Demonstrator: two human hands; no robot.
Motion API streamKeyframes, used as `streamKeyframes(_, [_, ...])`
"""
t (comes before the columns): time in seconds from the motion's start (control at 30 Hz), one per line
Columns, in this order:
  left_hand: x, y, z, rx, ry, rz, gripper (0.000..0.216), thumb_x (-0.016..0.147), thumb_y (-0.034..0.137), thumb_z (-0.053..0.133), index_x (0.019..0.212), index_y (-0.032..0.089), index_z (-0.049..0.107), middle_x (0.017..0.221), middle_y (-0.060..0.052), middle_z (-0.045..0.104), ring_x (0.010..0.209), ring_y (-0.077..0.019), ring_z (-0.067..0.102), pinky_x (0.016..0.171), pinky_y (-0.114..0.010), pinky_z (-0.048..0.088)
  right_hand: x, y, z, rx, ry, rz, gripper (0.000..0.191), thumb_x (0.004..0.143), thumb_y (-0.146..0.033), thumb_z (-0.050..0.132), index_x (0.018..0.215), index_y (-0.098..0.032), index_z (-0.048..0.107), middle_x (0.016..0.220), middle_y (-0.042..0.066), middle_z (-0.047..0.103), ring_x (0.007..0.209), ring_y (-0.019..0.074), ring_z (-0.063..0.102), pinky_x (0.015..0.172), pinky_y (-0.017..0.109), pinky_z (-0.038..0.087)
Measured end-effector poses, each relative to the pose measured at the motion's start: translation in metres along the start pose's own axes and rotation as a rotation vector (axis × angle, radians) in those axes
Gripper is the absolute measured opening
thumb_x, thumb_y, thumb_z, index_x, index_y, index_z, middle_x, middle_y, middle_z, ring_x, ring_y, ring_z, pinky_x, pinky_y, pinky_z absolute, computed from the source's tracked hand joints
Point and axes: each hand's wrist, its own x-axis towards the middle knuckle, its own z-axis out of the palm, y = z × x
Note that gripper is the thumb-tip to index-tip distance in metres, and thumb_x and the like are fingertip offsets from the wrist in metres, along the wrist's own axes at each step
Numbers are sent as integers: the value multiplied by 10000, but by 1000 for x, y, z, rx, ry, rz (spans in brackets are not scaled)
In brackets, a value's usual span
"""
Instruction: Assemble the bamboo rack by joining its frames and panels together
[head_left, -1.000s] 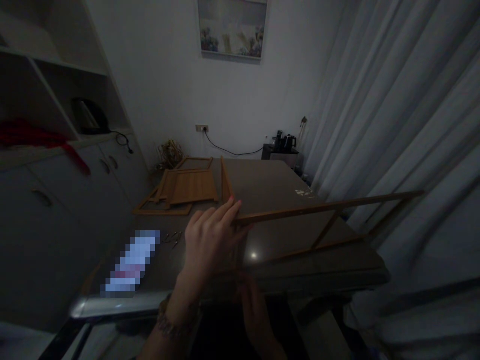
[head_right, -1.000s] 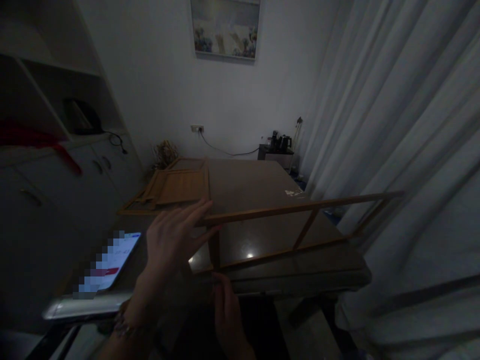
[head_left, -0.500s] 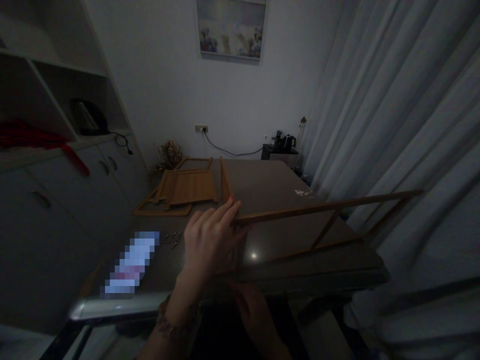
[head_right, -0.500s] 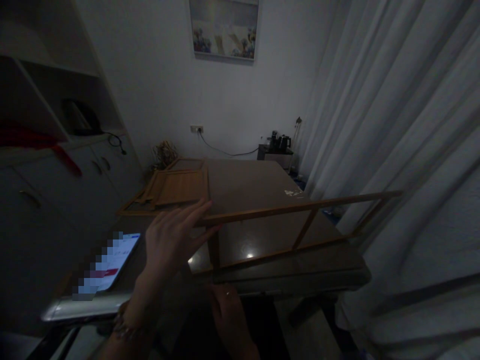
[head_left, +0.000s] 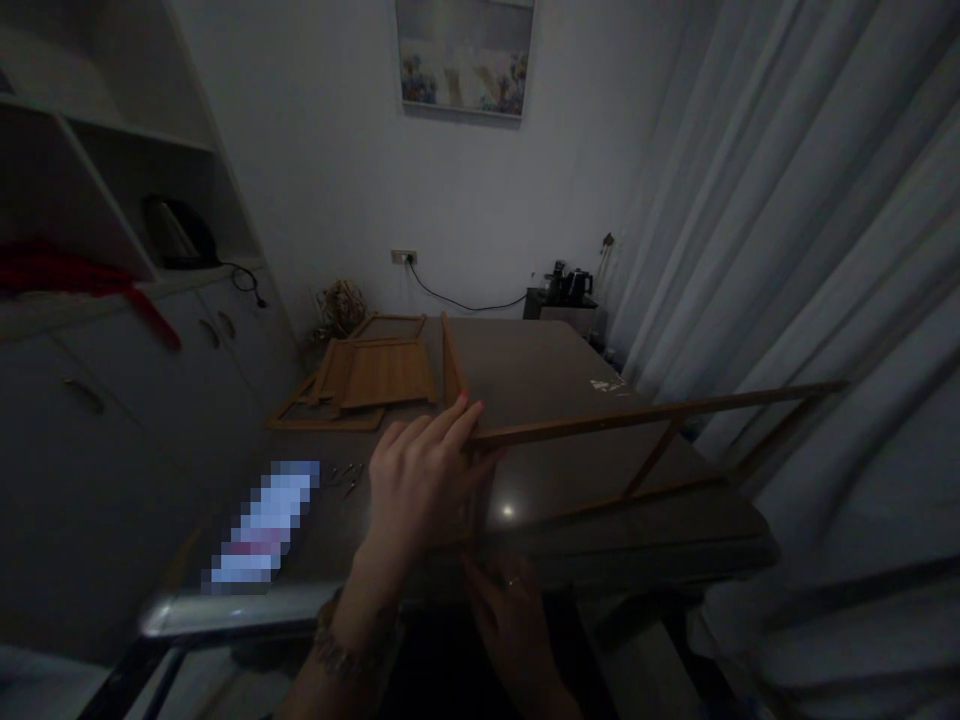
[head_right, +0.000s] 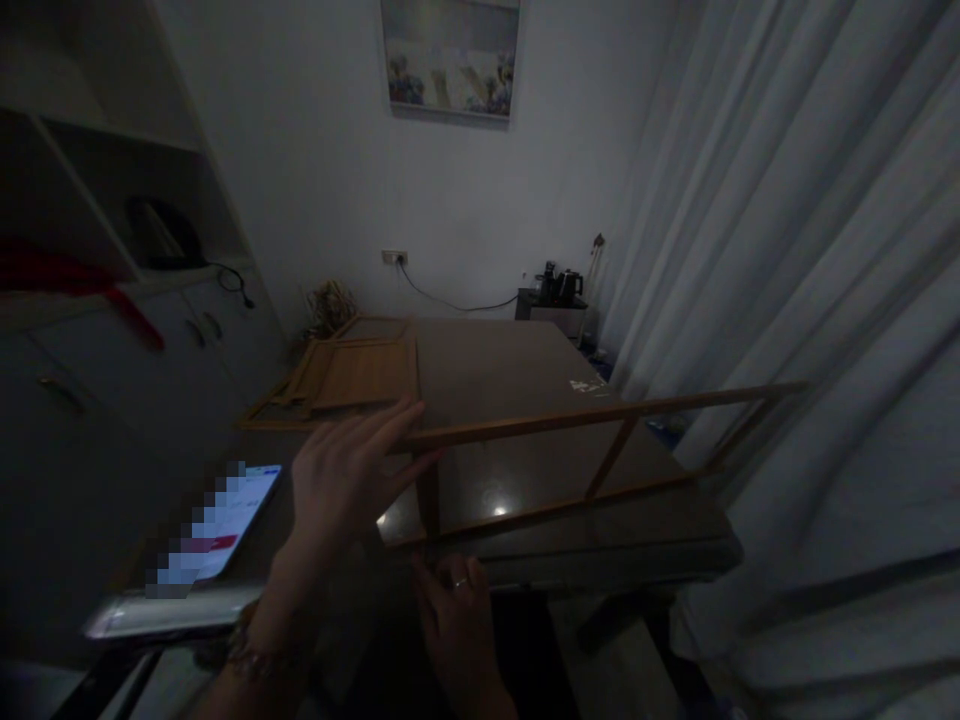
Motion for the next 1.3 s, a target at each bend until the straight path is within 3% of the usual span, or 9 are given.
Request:
streamKeyframes(0.27, [0,0,0,-10,0,-9,465,818,507,620,1191,229,625,1186,-13,690,821,-213,682,677,-382,458,2,-5,-8,-53,-35,-18,516,872,-110,575,1347,-306,527,1007,58,663,943,269,563,883,443,450])
streamKeyframes(0.57, [0,-1,1,-17,5,-13,451,831,514,598,1185,236,627,1196,-7,685,825,-208,683,661,-377,449,6,-9,-11,119,-17,5,529,833,2,546,1239,-330,610,904,28,689,881,245,588,823,410,463])
streamKeyframes(0.73, [0,-1,1,-4,-2,-8,454,835,514,594,1188,231,623,1197,-3,685,830,-210,682,667,-380,452,1,-4,3,346,60,91,399,887,-64,552,1189,-313,630,954,19,701,931,217,618,839,352,486])
streamKeyframes(0.93, [0,-1,1,-3,-7,-5,472,819,525,608,1192,236,624,1203,-10,681,818,-216,681,662,-388,450,-5,7,17,469,63,119,133,866,-116,629,899,-234,680,904,15,697,863,192,647,796,296,514])
streamKeyframes(1.13, [0,-1,2,-16,-1,-4,459,827,513,606,1190,234,625,1190,-25,688,817,-218,683,662,-385,445,0,12,3,424,-11,-6,223,839,-135,683,1031,-249,671,1021,13,711,976,198,641,888,307,507])
streamKeyframes(1.3, [0,-1,1,-18,11,-4,447,830,505,605,1187,237,626,1184,-23,691,811,-213,684,660,-374,443,3,17,-11,382,-73,-159,353,875,-83,608,1188,-246,619,1122,17,699,1068,184,615,960,302,483])
